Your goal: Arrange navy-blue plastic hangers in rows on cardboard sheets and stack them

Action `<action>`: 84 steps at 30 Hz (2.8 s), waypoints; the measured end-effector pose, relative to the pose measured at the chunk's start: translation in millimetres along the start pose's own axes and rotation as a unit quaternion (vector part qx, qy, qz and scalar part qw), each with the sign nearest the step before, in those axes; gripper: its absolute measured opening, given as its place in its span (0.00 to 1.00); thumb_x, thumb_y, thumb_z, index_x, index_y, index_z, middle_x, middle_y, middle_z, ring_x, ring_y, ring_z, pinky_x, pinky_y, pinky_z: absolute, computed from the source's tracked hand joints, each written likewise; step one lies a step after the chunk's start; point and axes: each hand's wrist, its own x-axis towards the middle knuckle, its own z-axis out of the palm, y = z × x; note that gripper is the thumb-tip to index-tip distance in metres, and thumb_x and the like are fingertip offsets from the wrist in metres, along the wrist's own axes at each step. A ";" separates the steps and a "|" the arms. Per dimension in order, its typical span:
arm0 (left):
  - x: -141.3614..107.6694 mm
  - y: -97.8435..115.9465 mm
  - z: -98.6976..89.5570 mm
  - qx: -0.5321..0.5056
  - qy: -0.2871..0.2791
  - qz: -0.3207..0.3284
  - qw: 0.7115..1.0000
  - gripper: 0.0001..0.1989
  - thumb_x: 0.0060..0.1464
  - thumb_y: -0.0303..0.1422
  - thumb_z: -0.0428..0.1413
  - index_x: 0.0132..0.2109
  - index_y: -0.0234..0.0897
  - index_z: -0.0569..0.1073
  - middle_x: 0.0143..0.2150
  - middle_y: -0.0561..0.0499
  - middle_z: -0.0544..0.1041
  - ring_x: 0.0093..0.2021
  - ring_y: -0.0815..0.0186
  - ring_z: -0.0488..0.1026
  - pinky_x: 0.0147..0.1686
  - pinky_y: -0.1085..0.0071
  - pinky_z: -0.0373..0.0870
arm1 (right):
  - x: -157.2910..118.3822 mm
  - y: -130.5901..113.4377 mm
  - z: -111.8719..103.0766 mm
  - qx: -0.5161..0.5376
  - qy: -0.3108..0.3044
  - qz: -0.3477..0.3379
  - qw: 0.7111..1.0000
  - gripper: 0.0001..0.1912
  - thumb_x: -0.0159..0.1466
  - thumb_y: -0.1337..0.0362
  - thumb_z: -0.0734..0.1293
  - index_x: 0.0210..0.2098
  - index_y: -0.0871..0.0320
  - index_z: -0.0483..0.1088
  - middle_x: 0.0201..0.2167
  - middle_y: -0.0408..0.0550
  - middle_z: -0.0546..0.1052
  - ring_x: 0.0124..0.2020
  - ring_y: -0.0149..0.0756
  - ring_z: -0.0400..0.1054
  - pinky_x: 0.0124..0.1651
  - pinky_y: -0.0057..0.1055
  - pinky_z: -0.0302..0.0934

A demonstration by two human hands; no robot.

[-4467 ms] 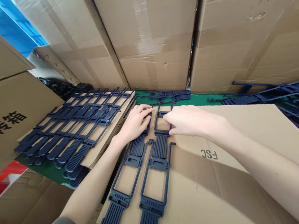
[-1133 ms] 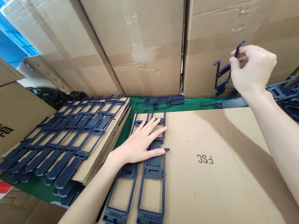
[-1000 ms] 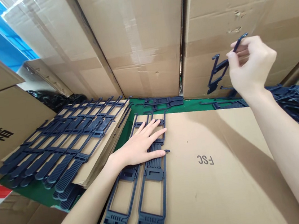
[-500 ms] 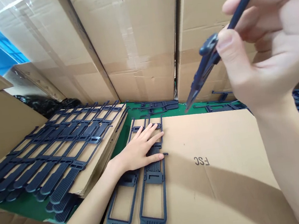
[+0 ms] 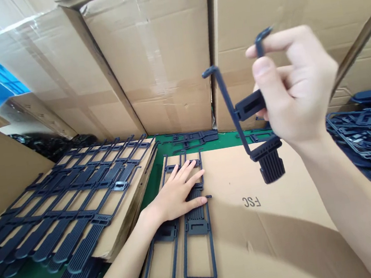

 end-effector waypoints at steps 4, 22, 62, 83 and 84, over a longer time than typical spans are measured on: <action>-0.6 -0.4 0.8 -0.006 0.003 -0.001 1.000 0.37 0.58 0.56 0.47 0.67 0.40 0.55 0.71 0.39 0.43 0.71 0.54 0.34 0.66 0.49 0.36 | -21.8 -0.1 9.8 0.029 -0.172 0.158 0.972 0.18 0.63 0.52 0.66 0.47 0.57 0.70 0.18 0.38 0.67 0.11 0.23 0.60 0.10 0.18 0.51; -3.3 -1.8 5.8 -0.007 0.025 0.015 1.000 0.37 0.58 0.58 0.44 0.67 0.42 0.54 0.72 0.43 0.41 0.71 0.55 0.34 0.66 0.51 0.34 | -134.9 92.7 33.8 0.121 -0.184 0.456 0.862 0.24 0.58 0.42 0.64 0.42 0.54 0.65 0.12 0.35 0.63 0.11 0.26 0.54 0.11 0.18 0.47; -0.1 2.0 -3.3 0.008 0.002 0.004 1.000 0.37 0.59 0.57 0.45 0.68 0.43 0.54 0.71 0.44 0.43 0.71 0.56 0.36 0.67 0.51 0.36 | -139.2 93.0 36.4 -0.045 -0.277 0.187 0.941 0.09 0.64 0.57 0.60 0.32 0.55 0.65 0.18 0.39 0.62 0.20 0.33 0.58 0.27 0.31 0.52; 1.8 -1.2 -2.7 0.037 -0.008 0.002 0.999 0.36 0.60 0.57 0.41 0.69 0.44 0.51 0.72 0.44 0.40 0.71 0.54 0.33 0.66 0.50 0.36 | -114.0 110.9 18.7 -0.111 -0.258 0.123 0.952 0.11 0.66 0.64 0.54 0.38 0.57 0.67 0.27 0.46 0.73 0.26 0.36 0.66 0.32 0.31 0.57; 1.9 -1.3 -2.7 0.038 -0.008 0.001 0.999 0.36 0.60 0.57 0.41 0.69 0.45 0.51 0.72 0.45 0.39 0.71 0.54 0.33 0.66 0.50 0.37 | -107.9 120.2 11.7 -0.141 -0.238 0.115 0.954 0.11 0.65 0.65 0.55 0.37 0.57 0.68 0.27 0.47 0.74 0.26 0.36 0.66 0.32 0.31 0.58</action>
